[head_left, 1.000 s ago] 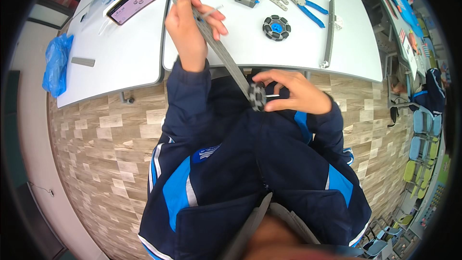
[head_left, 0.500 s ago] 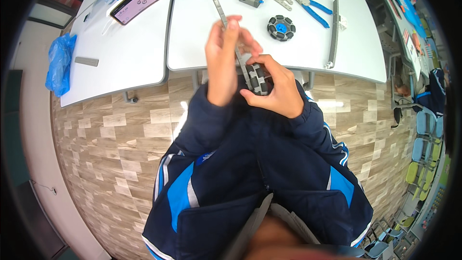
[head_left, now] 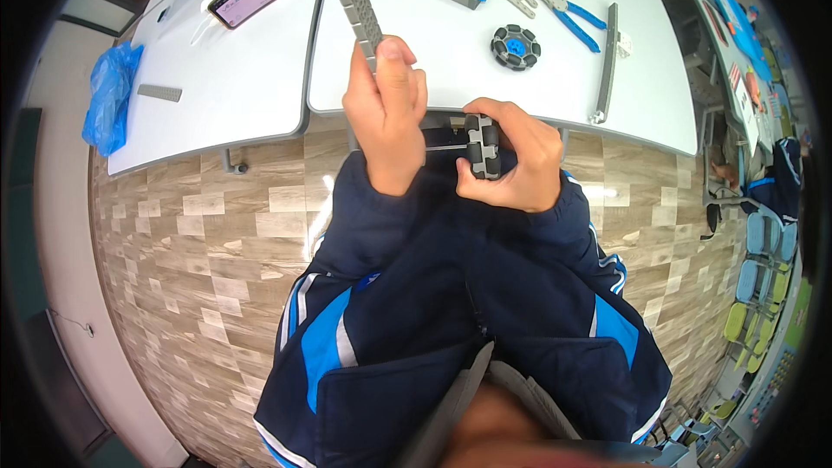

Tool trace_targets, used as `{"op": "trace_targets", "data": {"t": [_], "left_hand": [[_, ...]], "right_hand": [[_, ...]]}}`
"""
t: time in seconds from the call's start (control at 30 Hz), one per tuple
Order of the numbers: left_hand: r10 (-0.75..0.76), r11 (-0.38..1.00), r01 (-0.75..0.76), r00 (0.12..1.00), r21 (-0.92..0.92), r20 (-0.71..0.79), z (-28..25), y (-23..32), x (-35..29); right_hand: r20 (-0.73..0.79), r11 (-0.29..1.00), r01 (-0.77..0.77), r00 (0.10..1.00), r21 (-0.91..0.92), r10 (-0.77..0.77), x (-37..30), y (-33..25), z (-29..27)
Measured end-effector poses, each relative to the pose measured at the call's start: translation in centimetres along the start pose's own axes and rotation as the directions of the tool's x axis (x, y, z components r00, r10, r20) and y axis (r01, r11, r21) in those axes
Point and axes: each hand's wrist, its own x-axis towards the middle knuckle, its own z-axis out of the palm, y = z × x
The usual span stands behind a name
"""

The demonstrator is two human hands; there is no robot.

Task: The person assembles a mechanical device using gray and blue plastic components. They connect beams and circular parts, then use pliers to remove and insert small blue pieces into the circular components.

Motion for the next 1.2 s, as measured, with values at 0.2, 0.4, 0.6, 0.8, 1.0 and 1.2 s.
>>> {"op": "trace_targets", "data": {"t": [0.2,0.4,0.6,0.8,1.0,1.2], "left_hand": [[-0.023,1.0,0.022,0.999,0.017,0.048,-0.1,0.2,0.6],[-0.046,0.999,0.047,0.998,-0.022,0.044,-0.3,-0.8,1.4],[-0.094,0.991,0.093,0.996,0.099,0.004,0.0,-3.7,2.4],[-0.227,0.965,0.218,0.973,0.144,0.044,0.0,-6.0,4.7],[-0.436,0.899,0.425,0.888,0.103,0.145,-1.0,-7.7,5.5],[-0.52,0.852,0.52,0.821,0.067,0.238,-1.4,-8.4,5.9]], "right_hand": [[0.041,0.998,0.031,0.999,-0.052,-0.029,0.6,0.2,-0.9],[0.012,0.987,-0.159,0.987,0.02,0.159,0.8,1.1,0.7],[0.049,0.919,-0.368,0.925,-0.141,0.377,0.9,1.9,1.4],[0.002,0.93,-0.257,0.964,-0.264,0.267,0.9,2.4,2.2],[0.069,0.954,0.11,0.993,-0.279,-0.094,0.4,3.8,1.6],[0.132,0.953,0.255,0.963,-0.163,-0.235,-0.6,4.8,1.8]]}}
